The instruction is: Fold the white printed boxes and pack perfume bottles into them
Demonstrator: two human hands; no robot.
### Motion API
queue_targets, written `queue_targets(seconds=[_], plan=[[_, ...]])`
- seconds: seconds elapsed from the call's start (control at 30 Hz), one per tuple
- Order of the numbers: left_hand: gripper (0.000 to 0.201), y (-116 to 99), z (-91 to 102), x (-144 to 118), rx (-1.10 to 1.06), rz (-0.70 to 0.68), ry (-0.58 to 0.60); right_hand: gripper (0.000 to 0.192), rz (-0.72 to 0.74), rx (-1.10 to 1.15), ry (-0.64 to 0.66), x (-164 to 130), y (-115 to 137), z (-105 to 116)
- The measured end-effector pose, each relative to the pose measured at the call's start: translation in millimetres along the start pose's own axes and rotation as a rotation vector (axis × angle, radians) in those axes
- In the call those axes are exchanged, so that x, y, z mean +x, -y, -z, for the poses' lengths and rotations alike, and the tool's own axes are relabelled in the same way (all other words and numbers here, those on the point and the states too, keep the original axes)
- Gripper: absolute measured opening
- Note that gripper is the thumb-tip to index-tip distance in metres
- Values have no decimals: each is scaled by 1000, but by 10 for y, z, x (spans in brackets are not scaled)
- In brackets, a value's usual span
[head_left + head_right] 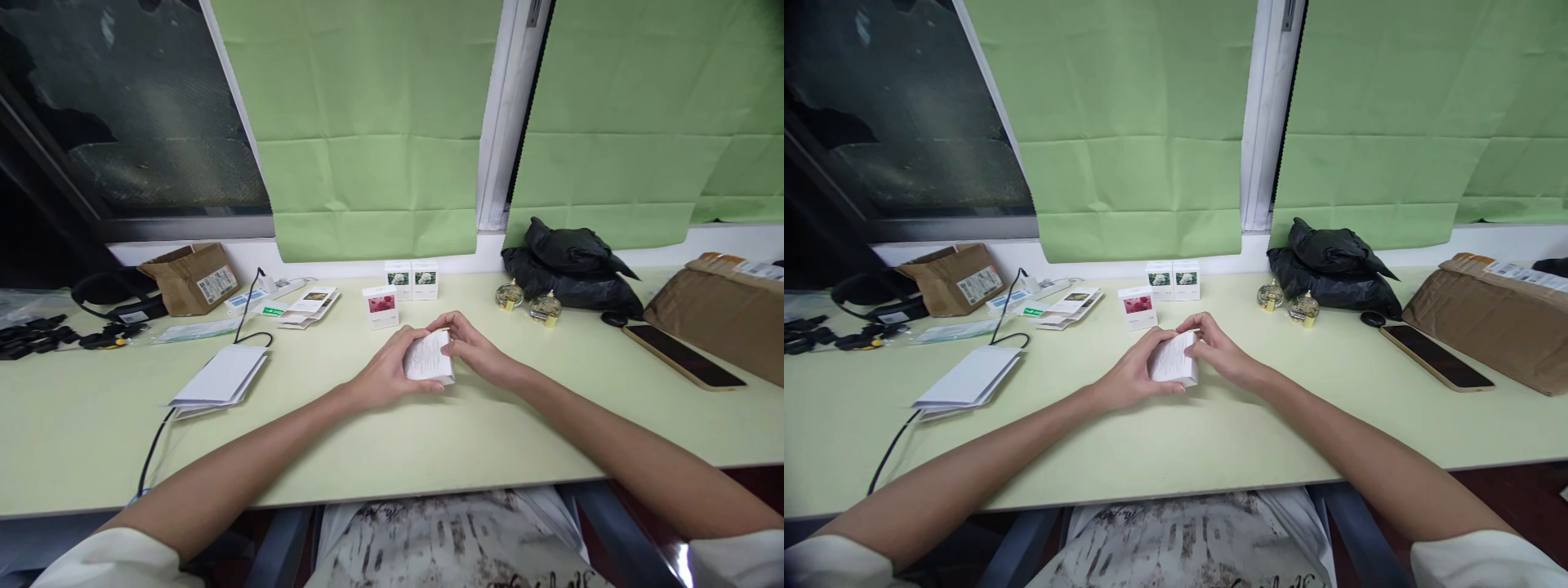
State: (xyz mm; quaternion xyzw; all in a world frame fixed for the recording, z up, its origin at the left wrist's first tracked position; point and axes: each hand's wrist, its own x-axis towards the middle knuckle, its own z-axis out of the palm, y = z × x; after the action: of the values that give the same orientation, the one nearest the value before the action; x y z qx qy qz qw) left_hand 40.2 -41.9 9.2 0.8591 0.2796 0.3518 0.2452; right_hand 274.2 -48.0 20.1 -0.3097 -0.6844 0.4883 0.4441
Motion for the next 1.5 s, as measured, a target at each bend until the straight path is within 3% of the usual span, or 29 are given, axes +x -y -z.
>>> queue_targets(seconds=[0.23,0.37,0.47,0.7,0.93,1.1,1.2,1.37,1.5], plan=[[85,-14,59,5,70,-21,6,40,-37,137,37,9,-79,42],[78,3,81,-8,121,29,58,40,-36,-3,-26,18,-94,15],[72,24,93,-10,66,15,90,38,46,-132,-105,29,-88,-11],[63,27,85,-21,-31,19,39,25,185,-395,-260,-10,-7,-17],[40,16,100,-12,27,-81,-69,28,221,-556,-222,-8,-30,60],[35,29,146,41,86,-118,-160,24,272,-630,-212,3,-40,103],[34,52,152,53,89,-139,-181,24,307,-602,-192,4,-45,92],[31,68,148,44,96,-125,-193,21,203,-489,-110,-4,-23,64],[31,94,149,47,106,-145,-197,20,194,-502,-117,-3,-14,70]])
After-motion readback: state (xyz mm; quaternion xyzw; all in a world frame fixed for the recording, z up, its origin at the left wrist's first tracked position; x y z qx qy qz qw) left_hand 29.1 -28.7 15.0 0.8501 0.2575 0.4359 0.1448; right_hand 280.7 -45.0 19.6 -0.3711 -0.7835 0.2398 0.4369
